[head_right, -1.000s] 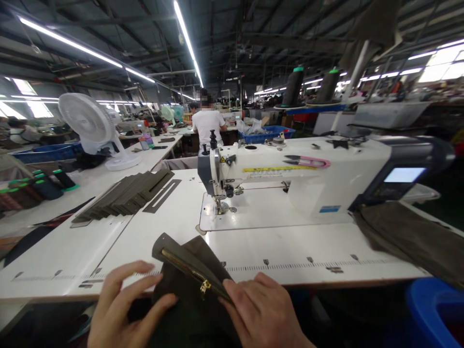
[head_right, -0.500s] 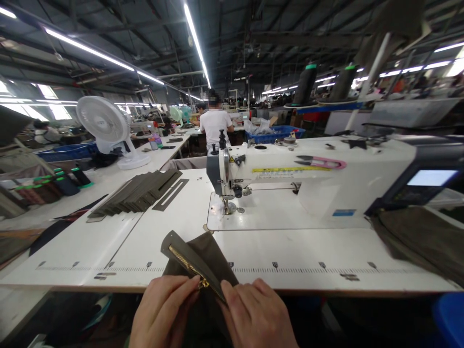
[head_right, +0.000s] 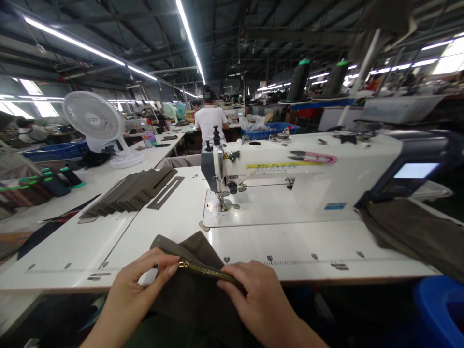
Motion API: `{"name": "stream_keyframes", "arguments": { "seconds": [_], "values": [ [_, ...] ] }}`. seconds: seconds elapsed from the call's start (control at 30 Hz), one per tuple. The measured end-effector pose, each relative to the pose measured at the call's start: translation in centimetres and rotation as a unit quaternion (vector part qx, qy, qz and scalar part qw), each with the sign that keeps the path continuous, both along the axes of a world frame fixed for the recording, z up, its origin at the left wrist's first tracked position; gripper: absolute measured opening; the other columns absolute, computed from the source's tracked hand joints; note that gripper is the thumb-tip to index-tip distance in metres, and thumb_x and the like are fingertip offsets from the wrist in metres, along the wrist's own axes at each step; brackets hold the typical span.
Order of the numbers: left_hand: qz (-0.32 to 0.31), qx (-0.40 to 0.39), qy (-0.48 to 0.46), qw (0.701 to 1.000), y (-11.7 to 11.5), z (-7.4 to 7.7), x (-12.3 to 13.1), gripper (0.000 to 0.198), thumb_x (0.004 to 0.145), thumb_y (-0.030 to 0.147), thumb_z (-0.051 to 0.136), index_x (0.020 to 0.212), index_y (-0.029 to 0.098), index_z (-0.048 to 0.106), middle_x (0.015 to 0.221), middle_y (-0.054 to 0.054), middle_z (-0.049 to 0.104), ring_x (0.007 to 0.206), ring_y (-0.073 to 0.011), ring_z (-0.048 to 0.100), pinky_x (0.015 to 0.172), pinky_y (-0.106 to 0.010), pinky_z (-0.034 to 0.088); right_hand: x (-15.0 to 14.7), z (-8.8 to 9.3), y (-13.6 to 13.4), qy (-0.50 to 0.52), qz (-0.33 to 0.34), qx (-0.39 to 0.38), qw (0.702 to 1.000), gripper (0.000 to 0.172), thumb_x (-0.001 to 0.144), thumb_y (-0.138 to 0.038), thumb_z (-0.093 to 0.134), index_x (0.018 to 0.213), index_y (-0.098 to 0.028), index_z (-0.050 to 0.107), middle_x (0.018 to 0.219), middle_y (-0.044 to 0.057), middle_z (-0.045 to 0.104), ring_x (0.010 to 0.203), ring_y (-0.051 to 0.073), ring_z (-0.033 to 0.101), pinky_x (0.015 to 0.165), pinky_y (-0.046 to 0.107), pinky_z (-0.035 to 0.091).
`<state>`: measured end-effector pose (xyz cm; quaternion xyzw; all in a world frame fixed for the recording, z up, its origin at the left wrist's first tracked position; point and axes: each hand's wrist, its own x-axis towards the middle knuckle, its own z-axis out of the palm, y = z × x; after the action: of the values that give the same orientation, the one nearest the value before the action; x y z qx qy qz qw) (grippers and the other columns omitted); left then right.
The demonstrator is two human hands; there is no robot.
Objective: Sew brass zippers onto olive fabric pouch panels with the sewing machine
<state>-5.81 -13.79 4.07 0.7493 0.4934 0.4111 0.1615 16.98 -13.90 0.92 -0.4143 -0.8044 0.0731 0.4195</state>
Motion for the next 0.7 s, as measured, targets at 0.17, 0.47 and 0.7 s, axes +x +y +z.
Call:
{"name": "stream_keyframes", "arguments": {
  "seconds": [0.17,0.47,0.7],
  "values": [
    [0.008,0.132,0.117,0.984,0.1,-0.4,0.1,0.017,0.080,0.025,0.058,0.096,0.023,0.064,0.088,-0.005,0.062,0.083,-0.0198,0.058,0.074,-0.033,0.046,0.7,-0.6,0.9,0.014,0.039,-0.097,0.994,0.011,0.084,-0.028,0.055,0.087,-0.021,0.064,0.076,-0.001,0.067,0.070,0.014,0.062,0.064,0.025,0.048],
    [-0.054,0.196,0.221,0.954,0.2,-0.1,1.2,0.019,0.081,0.015,0.056,0.098,0.024,0.059,0.092,-0.001,0.066,0.100,-0.0204,0.055,0.103,-0.049,0.018,0.8,-0.7,0.4,0.027,0.074,0.012,0.997,0.013,0.084,-0.021,0.055,0.097,-0.021,0.059,0.084,0.002,0.062,0.077,0.015,0.056,0.070,0.030,0.046],
    [-0.084,0.102,0.210,0.969,-0.2,0.2,0.4,0.025,0.078,0.021,0.061,0.103,0.023,0.057,0.093,-0.004,0.064,0.091,-0.0197,0.058,0.099,-0.044,0.031,0.3,-0.4,0.7,0.054,0.106,-0.053,0.991,0.009,0.085,-0.023,0.053,0.091,-0.023,0.060,0.078,-0.001,0.063,0.072,0.012,0.060,0.065,0.021,0.050]
  ]
}}
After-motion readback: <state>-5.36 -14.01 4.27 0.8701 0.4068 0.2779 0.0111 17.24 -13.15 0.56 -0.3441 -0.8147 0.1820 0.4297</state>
